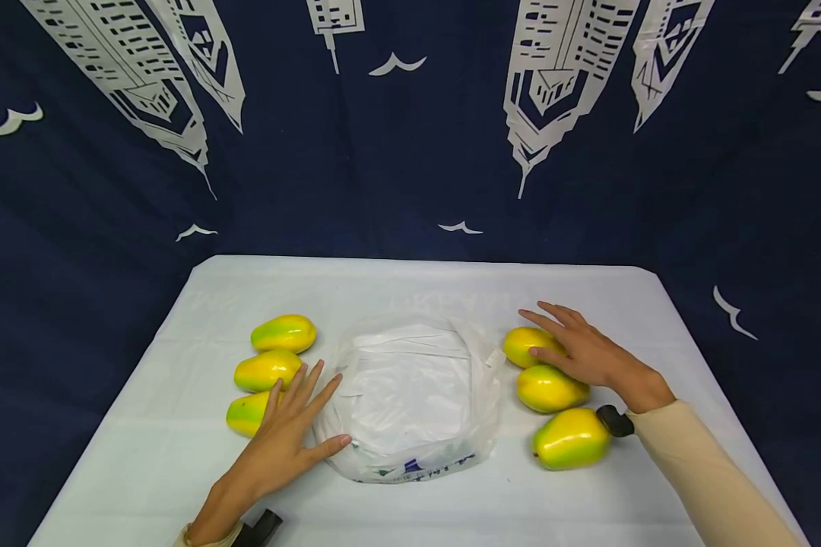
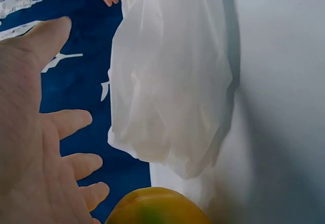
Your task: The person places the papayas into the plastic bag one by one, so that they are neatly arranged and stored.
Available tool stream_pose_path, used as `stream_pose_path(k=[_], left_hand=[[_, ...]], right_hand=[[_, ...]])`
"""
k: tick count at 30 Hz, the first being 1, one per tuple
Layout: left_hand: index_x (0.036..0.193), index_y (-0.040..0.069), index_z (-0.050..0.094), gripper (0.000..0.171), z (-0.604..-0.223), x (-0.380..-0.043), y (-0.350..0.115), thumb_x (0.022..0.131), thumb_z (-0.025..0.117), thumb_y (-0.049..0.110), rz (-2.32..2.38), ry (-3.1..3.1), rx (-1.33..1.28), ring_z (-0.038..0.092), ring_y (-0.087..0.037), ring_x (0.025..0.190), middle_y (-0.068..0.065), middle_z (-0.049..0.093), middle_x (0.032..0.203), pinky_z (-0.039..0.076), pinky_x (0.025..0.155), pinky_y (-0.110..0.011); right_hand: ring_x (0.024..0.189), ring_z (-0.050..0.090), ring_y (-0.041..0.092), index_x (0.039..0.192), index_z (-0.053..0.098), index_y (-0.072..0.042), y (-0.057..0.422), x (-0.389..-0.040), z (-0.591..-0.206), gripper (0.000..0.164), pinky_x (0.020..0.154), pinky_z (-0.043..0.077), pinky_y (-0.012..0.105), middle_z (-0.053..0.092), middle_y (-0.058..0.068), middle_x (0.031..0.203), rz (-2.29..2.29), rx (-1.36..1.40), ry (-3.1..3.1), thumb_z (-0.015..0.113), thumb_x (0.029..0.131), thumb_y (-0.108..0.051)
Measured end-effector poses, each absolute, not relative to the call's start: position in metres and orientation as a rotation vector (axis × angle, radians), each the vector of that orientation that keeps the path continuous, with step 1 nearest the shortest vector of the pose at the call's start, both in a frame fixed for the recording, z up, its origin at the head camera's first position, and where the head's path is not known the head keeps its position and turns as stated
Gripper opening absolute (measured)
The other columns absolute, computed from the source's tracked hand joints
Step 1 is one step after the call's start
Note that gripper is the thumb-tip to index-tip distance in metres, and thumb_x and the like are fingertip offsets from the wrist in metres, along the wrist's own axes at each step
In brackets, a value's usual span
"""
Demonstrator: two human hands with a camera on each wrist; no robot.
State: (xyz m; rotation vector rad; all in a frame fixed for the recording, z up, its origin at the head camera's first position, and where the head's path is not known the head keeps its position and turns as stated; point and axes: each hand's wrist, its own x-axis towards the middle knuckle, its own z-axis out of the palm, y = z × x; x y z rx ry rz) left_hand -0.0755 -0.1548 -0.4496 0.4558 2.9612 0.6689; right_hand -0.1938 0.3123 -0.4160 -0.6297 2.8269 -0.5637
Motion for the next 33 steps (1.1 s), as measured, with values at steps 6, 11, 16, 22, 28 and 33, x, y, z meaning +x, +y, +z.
stream_pose_path(k=[6, 11, 16, 22, 28, 33], left_hand=[[0.16, 0.027, 0.024, 0.093, -0.4496, -0.0736, -0.1551, 0.086, 0.056, 0.075, 0.55, 2.962, 0.458, -0.005, -0.029, 0.157, -0.009, 0.006, 0.169, -0.008, 0.124, -0.055], [0.158, 0.022, 0.033, 0.091, -0.4505, -0.0724, -0.1586, 0.086, 0.062, 0.07, 0.545, 2.981, 0.459, 0.002, -0.034, 0.157, -0.016, 0.015, 0.167, -0.004, 0.124, -0.056], [0.155, 0.018, 0.039, 0.088, -0.4533, -0.0727, -0.1586, 0.086, 0.067, 0.064, 0.565, 2.993, 0.452, 0.006, -0.036, 0.156, -0.019, 0.022, 0.165, -0.002, 0.124, -0.057], [0.153, 0.014, 0.043, 0.086, -0.4561, -0.0732, -0.1563, 0.086, 0.07, 0.06, 0.591, 2.994, 0.458, 0.012, -0.037, 0.155, -0.02, 0.028, 0.162, 0.001, 0.124, -0.056], [0.151, 0.01, 0.045, 0.084, -0.4564, -0.0726, -0.1567, 0.086, 0.07, 0.058, 0.584, 3.001, 0.46, 0.015, -0.038, 0.154, -0.02, 0.032, 0.161, 0.003, 0.124, -0.056], [0.15, 0.008, 0.046, 0.084, -0.4552, -0.0723, -0.1576, 0.087, 0.07, 0.057, 0.588, 3.01, 0.482, 0.02, -0.038, 0.153, -0.019, 0.036, 0.159, 0.003, 0.124, -0.056]], right_hand=[[0.145, 0.022, 0.051, 0.156, 0.035, -0.029, 0.3087, -0.1944, -0.4167, 0.062, 0.107, 0.021, 0.08, 0.022, 0.022, 0.163, -0.585, -0.606, 2.761, 0.057, 0.1, -0.046], [0.144, 0.024, 0.05, 0.155, 0.038, -0.024, 0.3051, -0.195, -0.4167, 0.061, 0.108, 0.021, 0.079, 0.028, 0.022, 0.161, -0.589, -0.624, 2.741, 0.058, 0.1, -0.045], [0.141, 0.032, 0.048, 0.153, 0.042, -0.018, 0.3046, -0.1962, -0.416, 0.059, 0.11, 0.025, 0.075, 0.04, 0.02, 0.154, -0.597, -0.657, 2.744, 0.058, 0.101, -0.041], [0.137, 0.042, 0.044, 0.151, 0.045, -0.015, 0.3073, -0.1961, -0.4149, 0.056, 0.109, 0.032, 0.071, 0.048, 0.017, 0.149, -0.587, -0.653, 2.737, 0.059, 0.101, -0.036], [0.133, 0.047, 0.042, 0.149, 0.047, -0.012, 0.3076, -0.1955, -0.4163, 0.052, 0.109, 0.035, 0.068, 0.053, 0.017, 0.144, -0.612, -0.69, 2.744, 0.062, 0.1, -0.025], [0.13, 0.05, 0.041, 0.147, 0.048, -0.009, 0.306, -0.1945, -0.4168, 0.051, 0.108, 0.037, 0.067, 0.053, 0.019, 0.142, -0.609, -0.702, 2.765, 0.063, 0.1, -0.019]])
